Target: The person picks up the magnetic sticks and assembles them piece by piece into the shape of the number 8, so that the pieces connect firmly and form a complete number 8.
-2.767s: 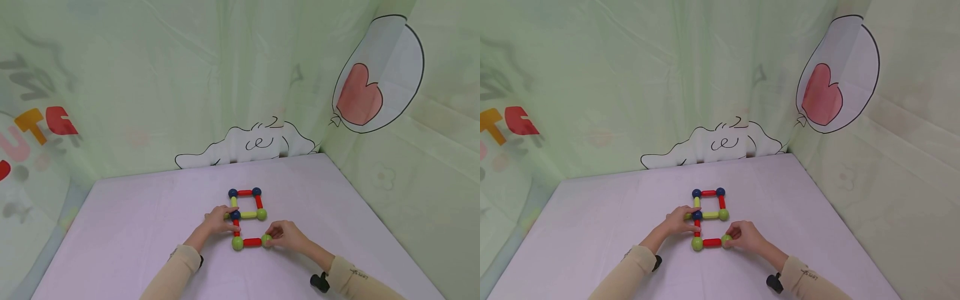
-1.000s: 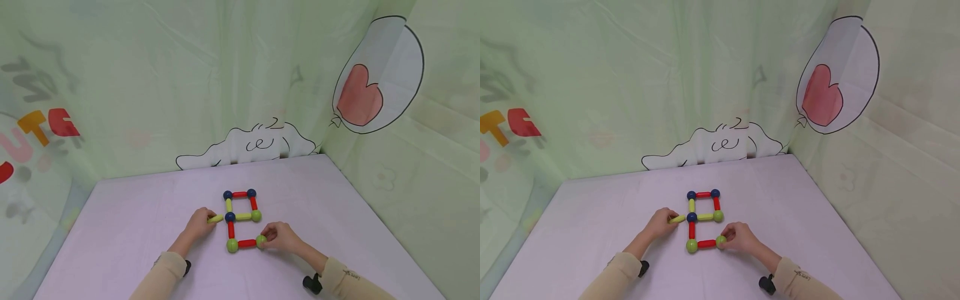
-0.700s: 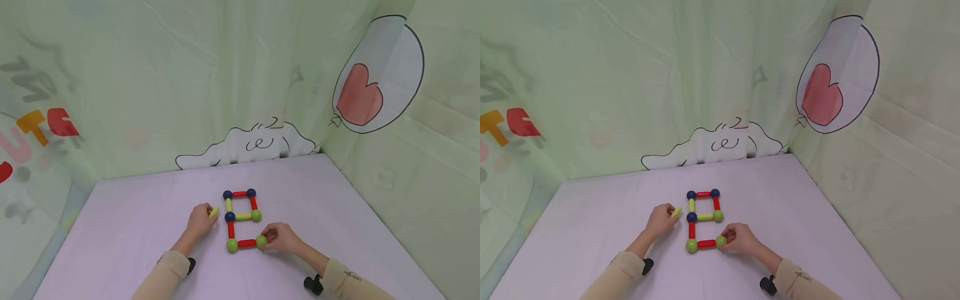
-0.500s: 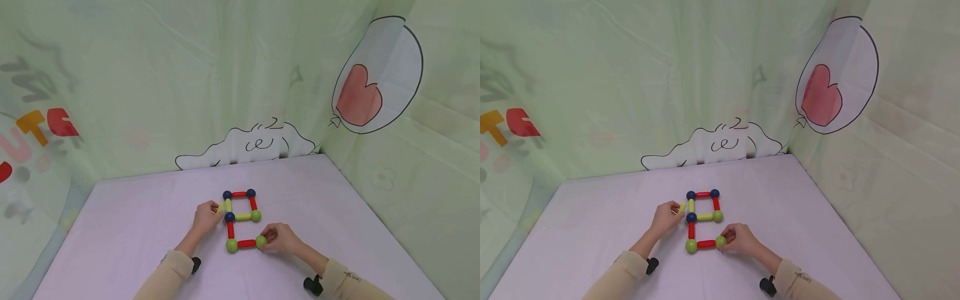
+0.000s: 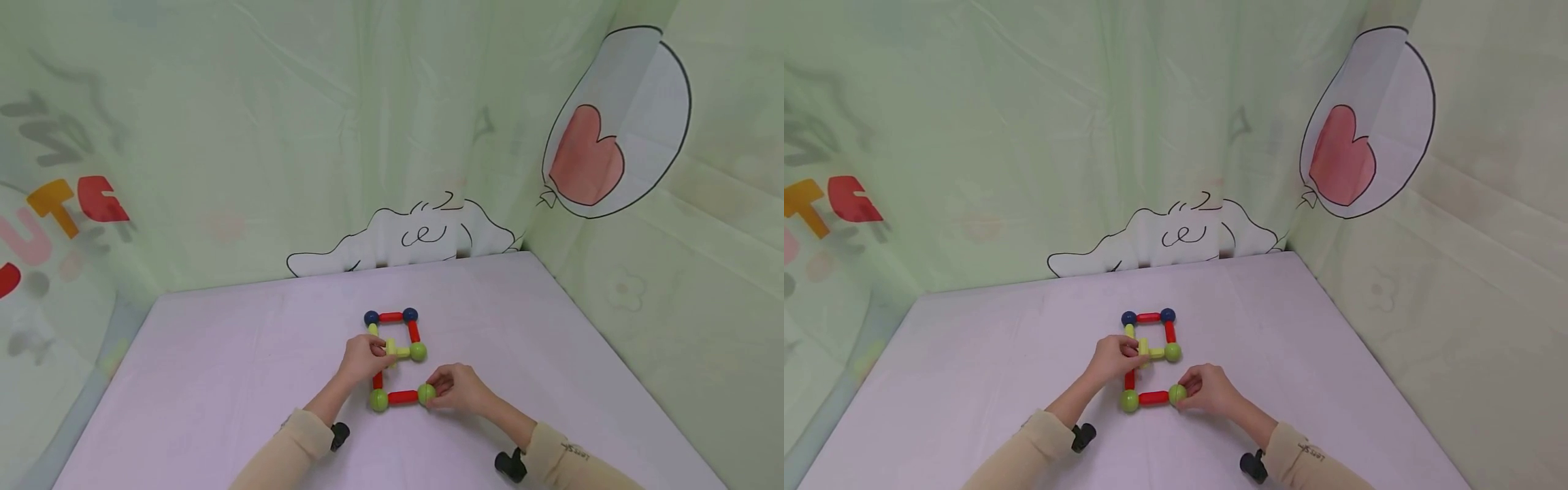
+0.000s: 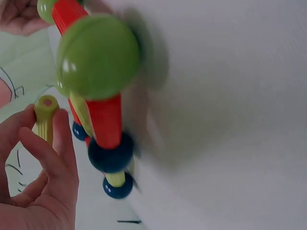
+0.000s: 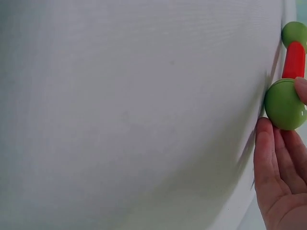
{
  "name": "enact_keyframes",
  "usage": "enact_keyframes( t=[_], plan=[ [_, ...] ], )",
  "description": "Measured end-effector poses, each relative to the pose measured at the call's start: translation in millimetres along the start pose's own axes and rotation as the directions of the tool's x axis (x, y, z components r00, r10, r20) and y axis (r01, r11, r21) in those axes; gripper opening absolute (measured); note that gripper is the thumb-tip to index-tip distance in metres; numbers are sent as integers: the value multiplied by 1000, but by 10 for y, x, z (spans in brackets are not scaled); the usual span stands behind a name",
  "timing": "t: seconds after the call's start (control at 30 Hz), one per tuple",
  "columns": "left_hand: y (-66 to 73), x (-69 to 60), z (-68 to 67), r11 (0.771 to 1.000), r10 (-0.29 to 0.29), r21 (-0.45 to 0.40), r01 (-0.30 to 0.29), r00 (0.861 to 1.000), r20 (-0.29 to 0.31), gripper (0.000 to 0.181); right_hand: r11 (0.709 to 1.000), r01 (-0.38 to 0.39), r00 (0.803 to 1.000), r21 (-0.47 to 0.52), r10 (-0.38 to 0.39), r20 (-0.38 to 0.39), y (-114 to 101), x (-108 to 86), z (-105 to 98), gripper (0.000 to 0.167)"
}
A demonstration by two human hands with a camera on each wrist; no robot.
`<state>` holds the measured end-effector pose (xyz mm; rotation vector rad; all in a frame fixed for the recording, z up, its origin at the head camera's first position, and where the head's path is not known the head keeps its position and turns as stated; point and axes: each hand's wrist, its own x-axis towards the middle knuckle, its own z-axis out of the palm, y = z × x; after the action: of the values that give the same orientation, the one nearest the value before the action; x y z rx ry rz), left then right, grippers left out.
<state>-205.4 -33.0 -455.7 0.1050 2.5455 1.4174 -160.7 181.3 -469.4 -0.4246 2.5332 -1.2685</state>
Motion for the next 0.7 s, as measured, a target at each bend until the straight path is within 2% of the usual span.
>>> enact_keyframes(
  t=[0.13, 0.2, 0.4, 0.53, 0.7],
  plan=[
    [36, -18, 132, 997, -46, -57, 52, 995, 90, 39, 1000, -10, 1000, -24, 10, -7, -14, -1, 1, 26],
    [56, -18, 190, 995, -61, -67, 68, 992, 107, 38, 999, -21, 1000, -32, 21, -11, -14, 1, 4, 26],
    [115, 6, 340, 997, -64, -38, 68, 992, 106, 28, 997, -64, 998, -38, 63, -25, -5, -3, 15, 25],
    [136, 19, 421, 998, -65, -8, 66, 993, 101, 23, 997, -64, 997, -35, 63, -38, 2, -8, 19, 24],
    [177, 28, 477, 994, -109, 12, 109, 990, 90, 26, 998, -46, 998, -32, 44, -39, 12, -15, 4, 23]
  ],
)
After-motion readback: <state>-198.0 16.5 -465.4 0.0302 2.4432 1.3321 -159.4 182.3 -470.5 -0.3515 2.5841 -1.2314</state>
